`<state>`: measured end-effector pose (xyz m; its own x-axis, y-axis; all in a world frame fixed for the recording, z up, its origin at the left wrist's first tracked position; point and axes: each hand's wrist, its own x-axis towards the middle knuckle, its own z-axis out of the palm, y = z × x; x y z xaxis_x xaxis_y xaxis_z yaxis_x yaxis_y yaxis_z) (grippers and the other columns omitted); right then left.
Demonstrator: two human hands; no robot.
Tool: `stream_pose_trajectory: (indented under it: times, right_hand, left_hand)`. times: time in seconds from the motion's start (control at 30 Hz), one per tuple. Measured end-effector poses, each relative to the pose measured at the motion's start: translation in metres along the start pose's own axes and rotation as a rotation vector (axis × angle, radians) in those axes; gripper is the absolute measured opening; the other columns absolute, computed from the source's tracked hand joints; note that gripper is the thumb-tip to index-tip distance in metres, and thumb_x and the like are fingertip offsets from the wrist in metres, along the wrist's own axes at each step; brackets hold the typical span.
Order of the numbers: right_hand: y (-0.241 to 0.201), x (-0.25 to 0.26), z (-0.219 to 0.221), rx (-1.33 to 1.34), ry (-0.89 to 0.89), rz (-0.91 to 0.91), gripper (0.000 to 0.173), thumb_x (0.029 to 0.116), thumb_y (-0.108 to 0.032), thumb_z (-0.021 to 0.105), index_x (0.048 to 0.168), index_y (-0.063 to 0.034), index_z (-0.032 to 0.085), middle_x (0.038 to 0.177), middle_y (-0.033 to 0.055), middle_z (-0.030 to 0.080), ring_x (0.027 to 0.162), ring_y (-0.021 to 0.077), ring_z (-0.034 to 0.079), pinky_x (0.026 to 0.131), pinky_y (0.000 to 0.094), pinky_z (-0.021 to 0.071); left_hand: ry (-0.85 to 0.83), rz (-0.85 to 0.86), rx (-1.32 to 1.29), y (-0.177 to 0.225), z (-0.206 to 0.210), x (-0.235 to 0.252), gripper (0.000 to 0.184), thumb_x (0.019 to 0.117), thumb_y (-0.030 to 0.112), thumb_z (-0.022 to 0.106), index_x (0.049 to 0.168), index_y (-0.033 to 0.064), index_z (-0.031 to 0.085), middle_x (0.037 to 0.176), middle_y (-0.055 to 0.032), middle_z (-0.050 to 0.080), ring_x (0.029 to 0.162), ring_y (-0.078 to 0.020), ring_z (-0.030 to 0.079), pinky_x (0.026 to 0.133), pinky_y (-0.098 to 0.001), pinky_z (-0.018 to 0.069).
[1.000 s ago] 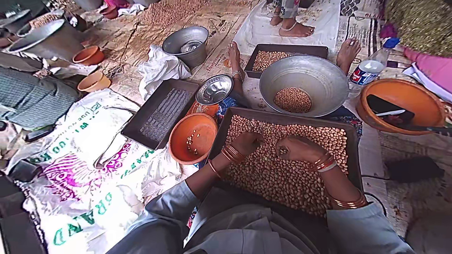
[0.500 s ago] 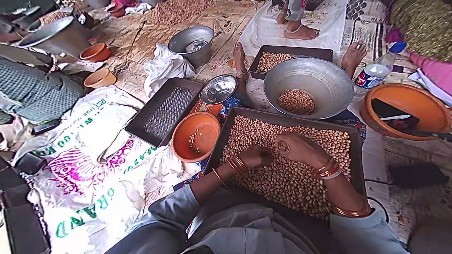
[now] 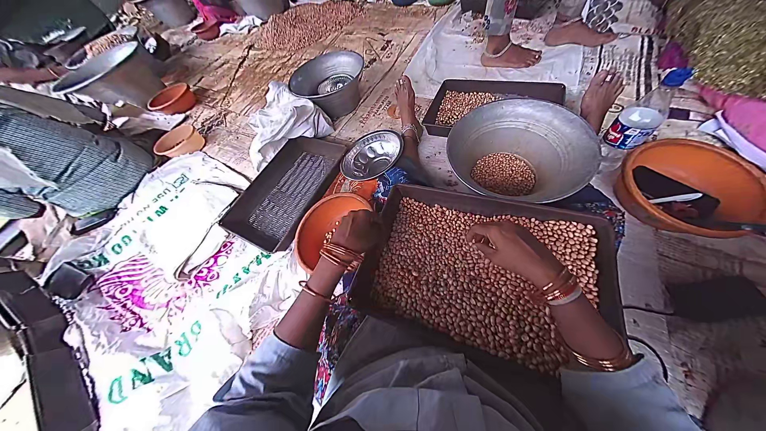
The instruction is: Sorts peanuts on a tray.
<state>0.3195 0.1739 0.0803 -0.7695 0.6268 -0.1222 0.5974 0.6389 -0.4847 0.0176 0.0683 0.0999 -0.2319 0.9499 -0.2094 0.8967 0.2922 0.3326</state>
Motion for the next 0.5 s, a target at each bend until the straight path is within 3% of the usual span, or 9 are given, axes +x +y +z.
stream_pose_trajectory:
  times: [0.07, 0.13, 0.23, 0.37, 0.5]
  right_hand:
    - [0.001, 0.001, -0.002, -0.029, -0.022, 0.046, 0.019, 0.1025, -0.015, 0.061, 0.115, -0.0116, 0.074, 0.103, 0.0120, 0.075, 0.097, 0.0321, 0.071, 0.087, 0.0548, 0.0537]
    - [0.002, 0.003, -0.003, -0.043, -0.005, 0.061, 0.018, 0.1017, -0.015, 0.063, 0.115, -0.0114, 0.075, 0.102, 0.0120, 0.075, 0.097, 0.0329, 0.071, 0.087, 0.0557, 0.0534]
    - [0.012, 0.002, -0.004, -0.088, 0.113, 0.117, 0.017, 0.0991, -0.012, 0.066, 0.112, -0.0101, 0.077, 0.101, 0.0151, 0.076, 0.097, 0.0374, 0.071, 0.085, 0.0600, 0.0533]
    - [0.031, -0.010, -0.012, -0.192, 0.357, 0.311, 0.014, 0.0975, -0.005, 0.064, 0.104, -0.0047, 0.077, 0.095, 0.0236, 0.073, 0.093, 0.0470, 0.070, 0.077, 0.0651, 0.0529]
    - [0.039, -0.016, -0.016, -0.247, 0.314, 0.523, 0.015, 0.0955, -0.002, 0.062, 0.102, -0.0002, 0.075, 0.096, 0.0282, 0.071, 0.094, 0.0498, 0.069, 0.076, 0.0656, 0.0509]
  left_hand:
    - [0.202, 0.026, 0.136, -0.016, -0.008, -0.005, 0.014, 0.0907, 0.002, 0.067, 0.095, 0.0077, 0.080, 0.097, -0.0193, 0.074, 0.100, -0.0437, 0.069, 0.089, -0.0677, 0.0491]
    - [0.261, 0.091, 0.087, -0.012, -0.007, -0.005, 0.014, 0.0907, 0.000, 0.069, 0.099, 0.0057, 0.078, 0.105, -0.0200, 0.073, 0.107, -0.0437, 0.067, 0.094, -0.0664, 0.0486]
    - [0.121, 0.052, 0.030, 0.015, 0.015, 0.005, 0.013, 0.0963, 0.009, 0.066, 0.103, 0.0068, 0.077, 0.102, -0.0179, 0.075, 0.096, -0.0401, 0.072, 0.085, -0.0638, 0.0553]
    - [-0.075, -0.098, 0.213, 0.041, 0.044, 0.020, 0.025, 0.1036, 0.020, 0.057, 0.113, 0.0043, 0.073, 0.114, -0.0227, 0.072, 0.109, -0.0440, 0.068, 0.091, -0.0621, 0.0528]
    - [-0.080, -0.098, 0.296, 0.045, 0.052, 0.021, 0.027, 0.1037, 0.020, 0.056, 0.115, 0.0013, 0.071, 0.118, -0.0233, 0.070, 0.111, -0.0440, 0.067, 0.090, -0.0609, 0.0528]
